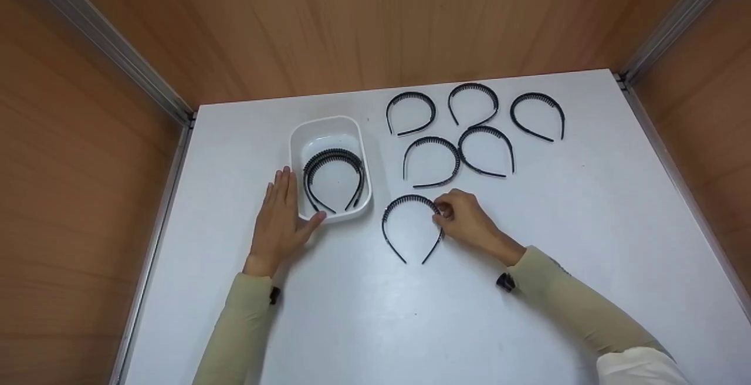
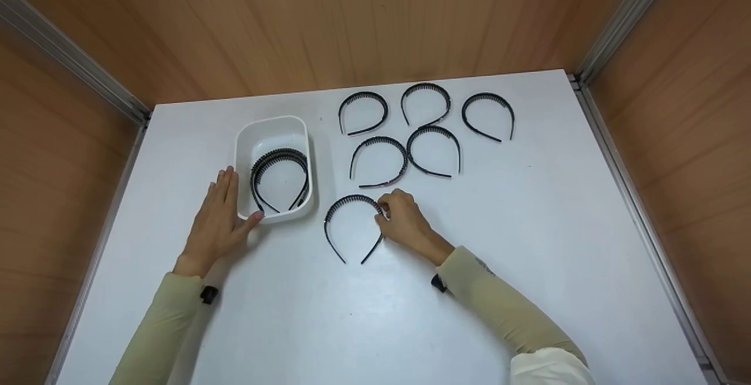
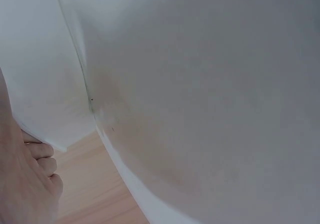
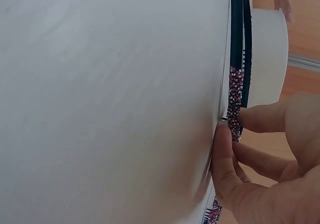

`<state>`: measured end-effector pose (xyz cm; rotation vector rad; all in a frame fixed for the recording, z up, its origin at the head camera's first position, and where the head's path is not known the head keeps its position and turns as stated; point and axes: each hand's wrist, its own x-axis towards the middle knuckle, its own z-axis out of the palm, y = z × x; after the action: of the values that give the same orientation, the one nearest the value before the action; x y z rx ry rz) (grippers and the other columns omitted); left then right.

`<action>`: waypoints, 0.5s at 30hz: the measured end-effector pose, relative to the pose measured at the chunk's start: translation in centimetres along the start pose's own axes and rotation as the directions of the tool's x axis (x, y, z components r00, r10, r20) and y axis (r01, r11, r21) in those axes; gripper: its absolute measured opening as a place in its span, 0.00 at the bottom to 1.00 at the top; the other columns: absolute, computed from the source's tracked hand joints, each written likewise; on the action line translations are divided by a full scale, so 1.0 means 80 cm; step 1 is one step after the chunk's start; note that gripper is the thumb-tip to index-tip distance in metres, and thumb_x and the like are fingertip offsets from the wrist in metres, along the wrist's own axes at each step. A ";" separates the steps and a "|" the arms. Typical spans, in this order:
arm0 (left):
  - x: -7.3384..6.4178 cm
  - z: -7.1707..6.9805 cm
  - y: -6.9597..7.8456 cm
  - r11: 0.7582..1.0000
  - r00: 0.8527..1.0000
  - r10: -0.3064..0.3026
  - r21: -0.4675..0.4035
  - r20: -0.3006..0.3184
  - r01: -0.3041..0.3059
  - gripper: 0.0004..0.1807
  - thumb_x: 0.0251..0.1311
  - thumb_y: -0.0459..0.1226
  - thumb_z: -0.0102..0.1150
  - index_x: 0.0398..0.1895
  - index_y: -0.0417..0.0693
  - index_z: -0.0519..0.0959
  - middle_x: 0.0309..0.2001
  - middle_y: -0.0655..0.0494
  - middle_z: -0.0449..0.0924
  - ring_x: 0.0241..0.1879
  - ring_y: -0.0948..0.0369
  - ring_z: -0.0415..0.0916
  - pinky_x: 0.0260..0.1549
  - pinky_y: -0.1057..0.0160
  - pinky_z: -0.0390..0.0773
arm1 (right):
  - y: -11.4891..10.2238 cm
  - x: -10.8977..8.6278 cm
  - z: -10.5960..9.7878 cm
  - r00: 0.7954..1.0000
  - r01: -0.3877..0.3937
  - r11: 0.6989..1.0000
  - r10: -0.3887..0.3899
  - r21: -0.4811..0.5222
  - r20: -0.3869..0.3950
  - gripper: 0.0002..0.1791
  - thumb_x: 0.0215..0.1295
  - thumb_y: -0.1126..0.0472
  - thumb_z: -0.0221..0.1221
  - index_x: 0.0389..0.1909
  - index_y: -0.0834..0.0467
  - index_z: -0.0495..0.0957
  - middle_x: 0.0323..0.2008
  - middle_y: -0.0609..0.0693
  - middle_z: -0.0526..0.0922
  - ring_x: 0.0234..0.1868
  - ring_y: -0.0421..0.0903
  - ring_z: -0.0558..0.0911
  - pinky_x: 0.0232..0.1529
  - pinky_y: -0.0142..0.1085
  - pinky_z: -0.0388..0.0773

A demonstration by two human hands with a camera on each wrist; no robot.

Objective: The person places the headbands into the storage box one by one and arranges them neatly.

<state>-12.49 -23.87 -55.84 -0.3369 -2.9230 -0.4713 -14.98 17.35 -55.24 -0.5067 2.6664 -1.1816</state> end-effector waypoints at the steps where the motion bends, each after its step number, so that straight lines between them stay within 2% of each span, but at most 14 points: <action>1: 0.000 0.001 0.000 1.000 1.000 0.004 0.002 -0.007 -0.004 0.60 0.71 0.67 0.55 0.85 0.31 0.46 0.86 0.34 0.44 0.87 0.42 0.41 0.86 0.45 0.45 | -0.001 0.000 0.000 1.000 -0.006 1.000 0.006 0.001 0.002 0.14 0.67 0.69 0.69 0.51 0.69 0.86 0.39 0.57 0.84 0.40 0.48 0.83 0.43 0.39 0.84; 8: 0.000 0.001 -0.002 1.000 1.000 0.009 -0.022 -0.023 -0.009 0.59 0.71 0.65 0.57 0.85 0.31 0.47 0.86 0.34 0.44 0.87 0.43 0.40 0.86 0.46 0.44 | -0.002 0.002 -0.003 1.000 -0.016 1.000 0.016 0.010 0.021 0.12 0.68 0.70 0.67 0.50 0.70 0.86 0.39 0.57 0.84 0.39 0.47 0.82 0.41 0.37 0.82; 15: -0.001 0.003 -0.004 0.999 1.000 0.009 -0.033 -0.024 -0.010 0.59 0.72 0.65 0.57 0.85 0.32 0.46 0.86 0.35 0.45 0.87 0.44 0.40 0.86 0.47 0.44 | -0.003 0.004 -0.006 0.999 -0.023 0.999 0.022 0.048 0.033 0.14 0.67 0.72 0.65 0.52 0.71 0.85 0.40 0.58 0.87 0.39 0.47 0.85 0.41 0.37 0.85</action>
<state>-12.52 -24.10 -56.18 -0.3471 -2.8921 -0.5188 -15.37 17.40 -54.72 -0.4827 2.6028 -1.2179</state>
